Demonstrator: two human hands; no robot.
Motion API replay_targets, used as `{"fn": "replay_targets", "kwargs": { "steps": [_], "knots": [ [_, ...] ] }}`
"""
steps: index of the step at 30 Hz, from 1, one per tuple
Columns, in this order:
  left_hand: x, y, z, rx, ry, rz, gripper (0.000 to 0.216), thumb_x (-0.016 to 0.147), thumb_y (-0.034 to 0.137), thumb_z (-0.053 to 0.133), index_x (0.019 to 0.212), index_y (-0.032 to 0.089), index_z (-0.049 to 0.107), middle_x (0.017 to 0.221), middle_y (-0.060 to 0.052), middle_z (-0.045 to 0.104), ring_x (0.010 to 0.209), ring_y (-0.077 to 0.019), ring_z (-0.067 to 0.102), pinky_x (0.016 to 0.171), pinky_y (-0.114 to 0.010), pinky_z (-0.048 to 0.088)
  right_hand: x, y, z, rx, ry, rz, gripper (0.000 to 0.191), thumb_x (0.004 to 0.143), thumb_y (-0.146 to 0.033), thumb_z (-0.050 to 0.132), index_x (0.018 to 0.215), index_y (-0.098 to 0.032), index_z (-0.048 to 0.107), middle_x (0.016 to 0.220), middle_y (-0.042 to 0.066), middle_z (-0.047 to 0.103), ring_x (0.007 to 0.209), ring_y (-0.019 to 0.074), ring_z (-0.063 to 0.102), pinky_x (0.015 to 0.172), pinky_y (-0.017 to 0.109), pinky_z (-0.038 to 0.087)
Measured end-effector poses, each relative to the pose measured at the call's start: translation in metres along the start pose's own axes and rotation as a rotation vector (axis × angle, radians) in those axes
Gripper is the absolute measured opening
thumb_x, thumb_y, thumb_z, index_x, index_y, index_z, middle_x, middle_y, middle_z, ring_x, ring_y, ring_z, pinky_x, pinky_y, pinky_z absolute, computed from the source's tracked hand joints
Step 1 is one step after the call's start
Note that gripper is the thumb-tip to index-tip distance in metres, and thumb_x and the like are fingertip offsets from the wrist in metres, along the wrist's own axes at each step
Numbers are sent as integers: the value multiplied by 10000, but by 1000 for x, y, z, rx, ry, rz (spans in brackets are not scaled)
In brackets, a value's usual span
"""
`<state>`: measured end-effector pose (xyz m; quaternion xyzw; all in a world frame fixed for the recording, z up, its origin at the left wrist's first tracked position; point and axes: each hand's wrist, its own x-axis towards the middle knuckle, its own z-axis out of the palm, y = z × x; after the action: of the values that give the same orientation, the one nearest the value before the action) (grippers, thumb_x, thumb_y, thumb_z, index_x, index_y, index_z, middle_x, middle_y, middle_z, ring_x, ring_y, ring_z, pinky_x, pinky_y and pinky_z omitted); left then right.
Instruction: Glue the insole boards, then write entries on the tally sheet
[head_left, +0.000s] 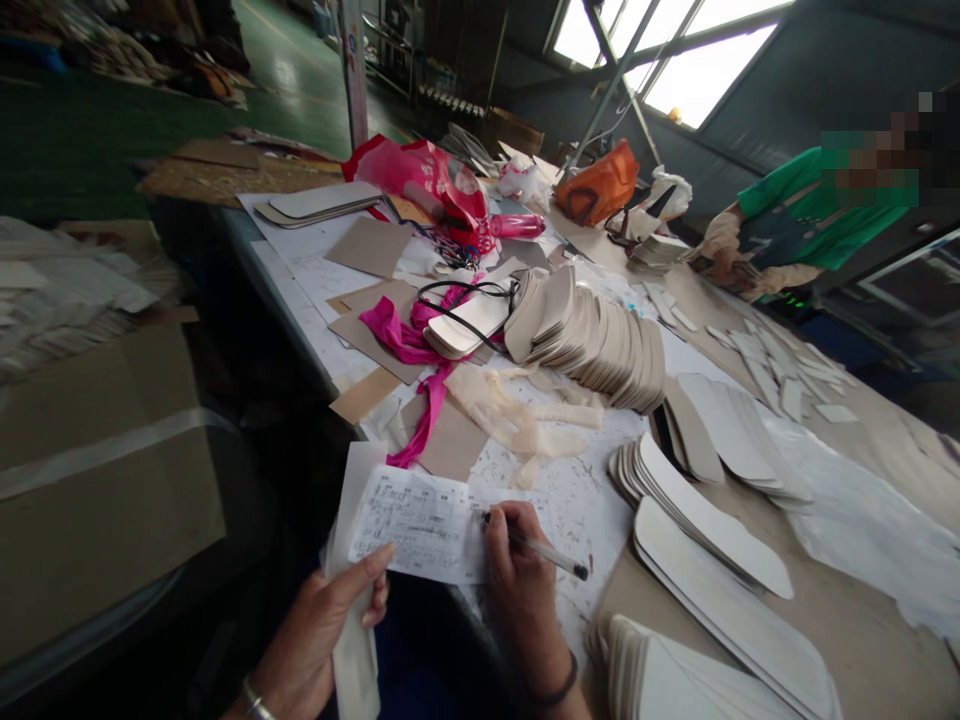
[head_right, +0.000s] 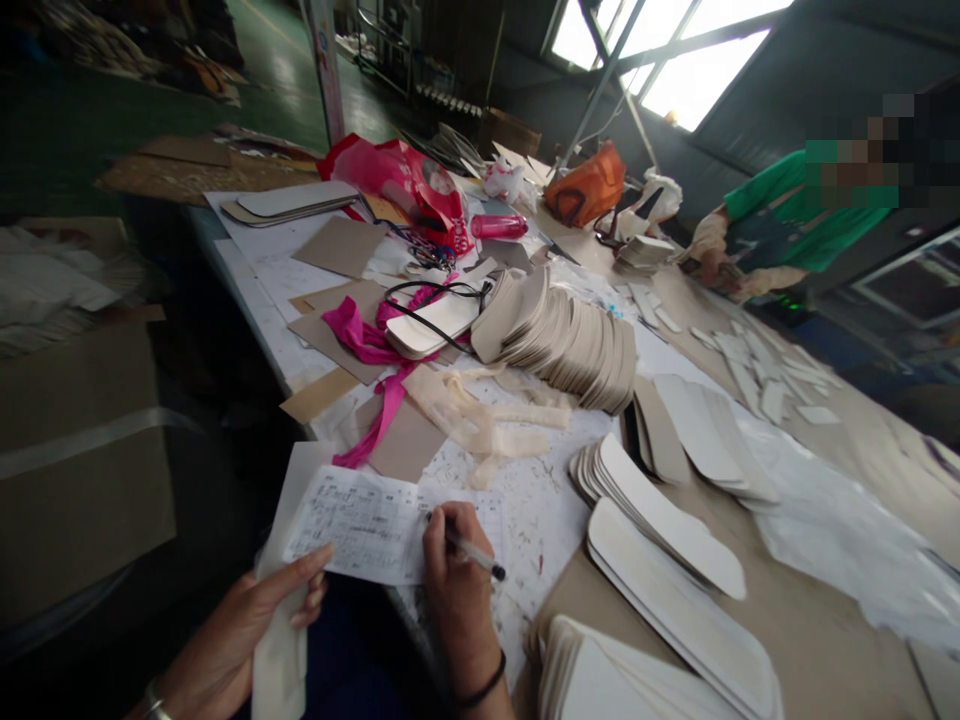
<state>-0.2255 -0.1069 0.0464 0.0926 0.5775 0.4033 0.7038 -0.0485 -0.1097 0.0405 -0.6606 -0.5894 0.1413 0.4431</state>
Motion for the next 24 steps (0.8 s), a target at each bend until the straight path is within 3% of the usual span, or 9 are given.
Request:
{"fn": "replay_targets", "kwargs": {
  "steps": [5,11,24],
  "knots": [
    [1,-1,-1,10,-13,-1,451,461,349,865,747,112,609,543,25,522,502,-88,438,401,-184,350,-2,2,1,-10,-5,3,190,919,-259,450,750,-206,520,635,-31,526,558,115,511,543,213,422],
    [1,0,-1,3,5,-18,475,417,336,883,726,109,603,535,26,520,500,-88,431,398,-186,352,-5,3,1,8,88,21,196,935,-276,440,767,-208,515,651,-29,534,576,115,528,557,209,439],
    [5,-6,-6,2,8,0,457,446,325,877,747,120,600,545,25,524,507,-92,432,396,-186,351,-4,3,2,-4,29,41,188,930,-290,446,779,-209,525,657,-29,534,581,120,511,560,216,426]
  ]
}}
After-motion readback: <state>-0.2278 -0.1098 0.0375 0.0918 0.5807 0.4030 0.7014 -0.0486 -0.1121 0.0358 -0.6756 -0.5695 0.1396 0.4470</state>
